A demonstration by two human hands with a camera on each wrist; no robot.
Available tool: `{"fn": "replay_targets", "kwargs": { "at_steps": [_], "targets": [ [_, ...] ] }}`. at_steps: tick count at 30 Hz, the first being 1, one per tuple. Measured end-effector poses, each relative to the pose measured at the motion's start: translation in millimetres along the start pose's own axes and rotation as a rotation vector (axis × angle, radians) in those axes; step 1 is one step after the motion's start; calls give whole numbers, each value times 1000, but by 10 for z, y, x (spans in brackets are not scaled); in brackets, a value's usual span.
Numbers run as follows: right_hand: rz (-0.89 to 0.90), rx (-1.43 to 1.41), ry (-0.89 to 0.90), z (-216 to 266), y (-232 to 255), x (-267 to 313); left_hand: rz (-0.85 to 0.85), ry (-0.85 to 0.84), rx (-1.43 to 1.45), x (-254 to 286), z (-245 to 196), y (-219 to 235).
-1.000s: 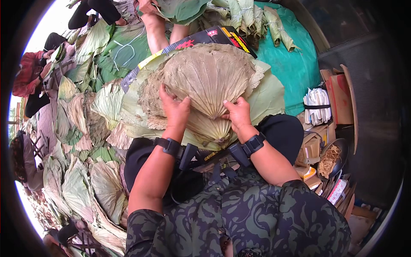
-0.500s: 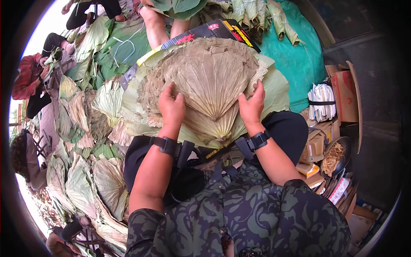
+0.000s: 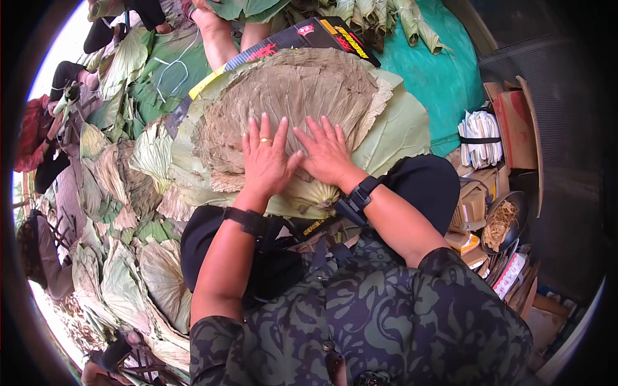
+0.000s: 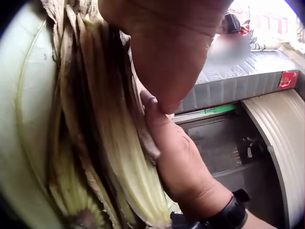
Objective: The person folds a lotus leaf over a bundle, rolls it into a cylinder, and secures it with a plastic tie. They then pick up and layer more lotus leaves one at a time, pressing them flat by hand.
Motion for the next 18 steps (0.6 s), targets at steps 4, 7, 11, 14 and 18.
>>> {"fn": "replay_targets", "kwargs": {
  "at_steps": [4, 7, 11, 14, 18],
  "targets": [
    [-48, -10, 98, -288, 116, -28, 210, -19, -99, 65, 90, -157],
    [87, -66, 45, -285, 260, -176, 217, -7, -121, 60, 78, -152],
    [-150, -80, 256, -105, 433, -580, 209, -1, -106, 54, 65, -140],
    [-8, 45, 204, -219, 244, -995, 211, 13, -103, 42, 71, -140],
    [119, 70, 109, -344, 71, -1128, 221, 12, -125, 44, 114, -183]
  ]
}}
Point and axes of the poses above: each hand's wrist, its own x-axis away from the middle knuckle, its own y-axis out of the back of the hand, z = x × y, the point moved 1 cm from there along -x, towards the middle knuckle, and after that the axes turned 9 degrees about -z, right-handed, at the moved point
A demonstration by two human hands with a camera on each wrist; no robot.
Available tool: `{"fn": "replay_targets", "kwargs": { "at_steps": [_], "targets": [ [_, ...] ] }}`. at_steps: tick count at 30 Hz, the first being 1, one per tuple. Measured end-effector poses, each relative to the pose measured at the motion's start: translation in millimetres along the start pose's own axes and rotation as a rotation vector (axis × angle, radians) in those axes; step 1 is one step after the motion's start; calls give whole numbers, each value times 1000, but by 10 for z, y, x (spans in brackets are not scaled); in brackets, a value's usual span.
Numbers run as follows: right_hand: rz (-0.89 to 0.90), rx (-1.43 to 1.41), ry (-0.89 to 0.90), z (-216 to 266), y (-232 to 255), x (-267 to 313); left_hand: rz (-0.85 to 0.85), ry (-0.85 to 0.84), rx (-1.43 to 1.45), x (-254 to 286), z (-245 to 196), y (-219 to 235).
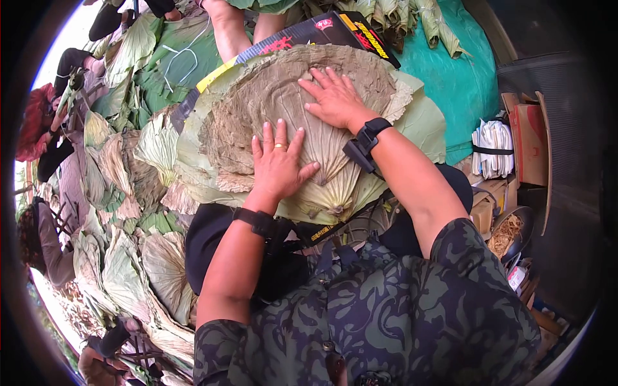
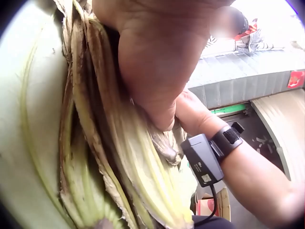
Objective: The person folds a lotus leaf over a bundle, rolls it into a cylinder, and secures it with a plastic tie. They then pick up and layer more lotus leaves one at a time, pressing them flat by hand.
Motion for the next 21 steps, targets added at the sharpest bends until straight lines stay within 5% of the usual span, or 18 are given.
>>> {"fn": "replay_targets", "kwargs": {
  "at_steps": [3, 5, 9, 13, 16, 19, 21],
  "targets": [
    [-25, -32, -50, 77, 90, 286, -1, -1, -9, -16, -23, -7],
    [-244, -125, 37, 161, 167, 605, -26, -6, -15, -12, -9, -47],
    [-119, -113, 37, 440, -71, 1450, -65, -14, -2, -16, 24, -112],
    [-116, -122, 28, 481, -73, 1460, -34, -14, -23, -17, 18, -97],
    [71, -140, -51, 449, 130, 1334, -58, -20, 10, -15, 33, -75],
    [-196, -75, 18, 404, 105, 1159, -102, -27, 34, 16, 46, -81],
    [-109, -66, -17, 355, -36, 1110, -125, -9, 10, 39, 56, -60]
  ]
}}
Point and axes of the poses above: each hand's wrist, its own x-axis away from the middle knuckle, its own y-axis out of the back of the hand, z = x × y, the point moved 1 cm from there along -x, towards the middle knuckle, and after that the axes turned 9 degrees about -z, right-handed, at the moved point
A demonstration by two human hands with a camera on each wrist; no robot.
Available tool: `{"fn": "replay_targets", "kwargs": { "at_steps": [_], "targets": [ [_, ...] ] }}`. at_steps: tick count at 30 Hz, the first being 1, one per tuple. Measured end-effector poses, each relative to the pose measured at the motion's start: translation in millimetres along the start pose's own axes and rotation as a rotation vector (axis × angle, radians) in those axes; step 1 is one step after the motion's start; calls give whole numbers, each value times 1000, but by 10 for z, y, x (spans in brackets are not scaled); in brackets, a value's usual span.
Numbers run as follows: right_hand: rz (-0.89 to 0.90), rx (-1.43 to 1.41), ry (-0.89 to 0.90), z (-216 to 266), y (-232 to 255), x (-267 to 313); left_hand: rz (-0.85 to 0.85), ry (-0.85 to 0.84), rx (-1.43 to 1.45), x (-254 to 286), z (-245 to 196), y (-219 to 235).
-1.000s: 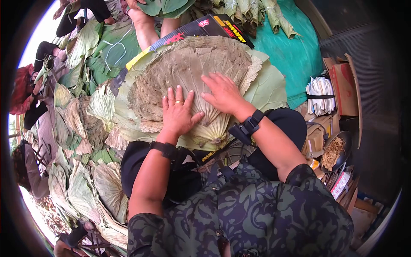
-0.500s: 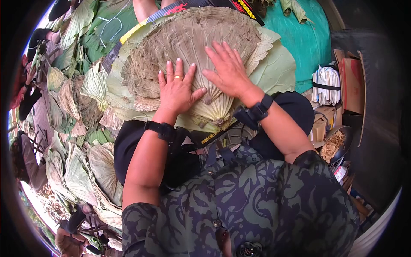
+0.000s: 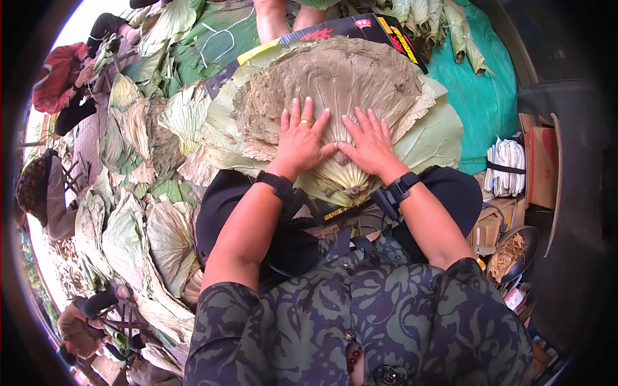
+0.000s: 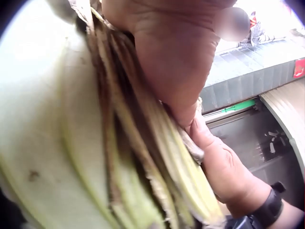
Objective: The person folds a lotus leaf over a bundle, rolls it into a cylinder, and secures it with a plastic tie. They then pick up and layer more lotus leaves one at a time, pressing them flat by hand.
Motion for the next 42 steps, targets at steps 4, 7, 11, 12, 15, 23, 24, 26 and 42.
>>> {"fn": "replay_targets", "kwargs": {
  "at_steps": [4, 7, 11, 12, 15, 23, 24, 26, 42],
  "targets": [
    [119, 32, -63, -36, -80, -7, -148, 226, -58, 70, 253, 2],
    [120, 23, -59, -45, -83, -7, -145, 318, -82, 116, 418, 42],
    [151, 30, -74, -33, -58, -34, -96, 420, -65, 67, 392, 128],
    [179, 25, -87, -24, -41, -32, -33, 479, -88, 43, 320, 185],
    [188, 19, -105, 10, -16, -32, -118, 390, -199, -46, 168, 340],
    [159, 21, -2, 36, 249, -289, 55, 221, -57, -198, 202, 138],
    [17, 19, 77, 30, 259, -366, 76, 234, -77, -206, 193, 151],
    [75, -269, -44, 10, 279, -592, 76, 233, -64, -206, 204, 169],
    [-359, -2242, -1213, 298, -181, -1674, -170, 284, 103, -237, 69, 619]
  ]
}}
Point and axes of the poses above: each hand's wrist, its own x-axis away from the middle knuckle, its own y-axis out of the back of the hand, z = x × y, the point moved 1 cm from there along -x, towards the middle knuckle, and after that the axes turned 9 degrees about -z, right-handed, at the moved point
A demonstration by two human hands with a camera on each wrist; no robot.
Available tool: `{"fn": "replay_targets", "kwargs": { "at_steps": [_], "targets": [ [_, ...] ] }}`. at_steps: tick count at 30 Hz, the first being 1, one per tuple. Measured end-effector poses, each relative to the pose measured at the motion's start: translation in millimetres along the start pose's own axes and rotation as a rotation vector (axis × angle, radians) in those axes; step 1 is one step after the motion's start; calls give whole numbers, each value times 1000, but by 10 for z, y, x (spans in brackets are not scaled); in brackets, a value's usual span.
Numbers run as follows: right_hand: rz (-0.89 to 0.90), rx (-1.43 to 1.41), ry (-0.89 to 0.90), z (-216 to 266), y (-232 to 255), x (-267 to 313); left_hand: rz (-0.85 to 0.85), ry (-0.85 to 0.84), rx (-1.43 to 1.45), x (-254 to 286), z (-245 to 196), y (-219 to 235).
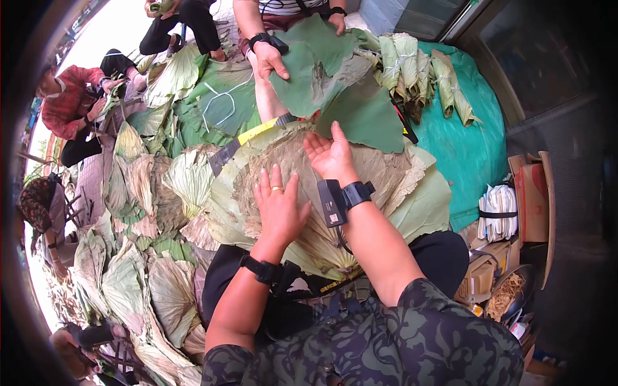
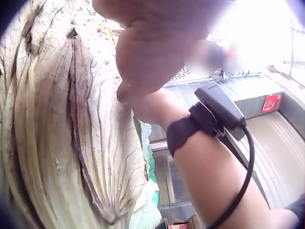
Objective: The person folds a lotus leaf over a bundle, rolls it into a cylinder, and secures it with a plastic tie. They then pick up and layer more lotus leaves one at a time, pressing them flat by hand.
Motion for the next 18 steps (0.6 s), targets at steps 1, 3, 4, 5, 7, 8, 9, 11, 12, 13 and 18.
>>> {"fn": "replay_targets", "kwargs": {
  "at_steps": [1, 3, 4, 5, 7, 8, 9, 11, 12, 13, 18],
  "targets": [
    [-20, -41, 27, 49, -25, -20, -41, -19, 10, 7, -4, 18],
    [-36, 18, 175, 194, -85, 31, -90, -31, 40, -1, 19, 23],
    [-50, 76, 324, 284, -138, 81, -140, -44, 70, -11, 32, 29],
    [-21, 75, 378, 376, -197, 129, -147, -43, 73, -24, 42, 32],
    [27, 103, 470, 584, -280, 158, -231, -11, 156, -58, 47, 35],
    [31, 106, 480, 687, -313, 160, -238, -14, 165, -65, 42, 29],
    [64, 119, 501, 786, -360, 180, -252, 2, 186, -70, 44, 25],
    [125, 132, 527, 988, -457, 241, -294, 20, 251, -73, 63, -8],
    [126, 154, 550, 1087, -506, 301, -303, 19, 260, -75, 75, -28],
    [130, 168, 570, 1210, -542, 307, -320, 10, 305, -82, 84, -44],
    [109, 300, 799, 1804, -720, 871, -383, 28, 459, -134, 132, -91]
  ]
}}
Point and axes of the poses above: each hand's wrist, its own x-axis away from the middle knuckle, its own y-axis out of the back of the hand, z = x × y, the point moved 1 cm from there along -x, towards the middle knuckle, and after that the axes turned 9 degrees about -z, right-handed, at the moved point
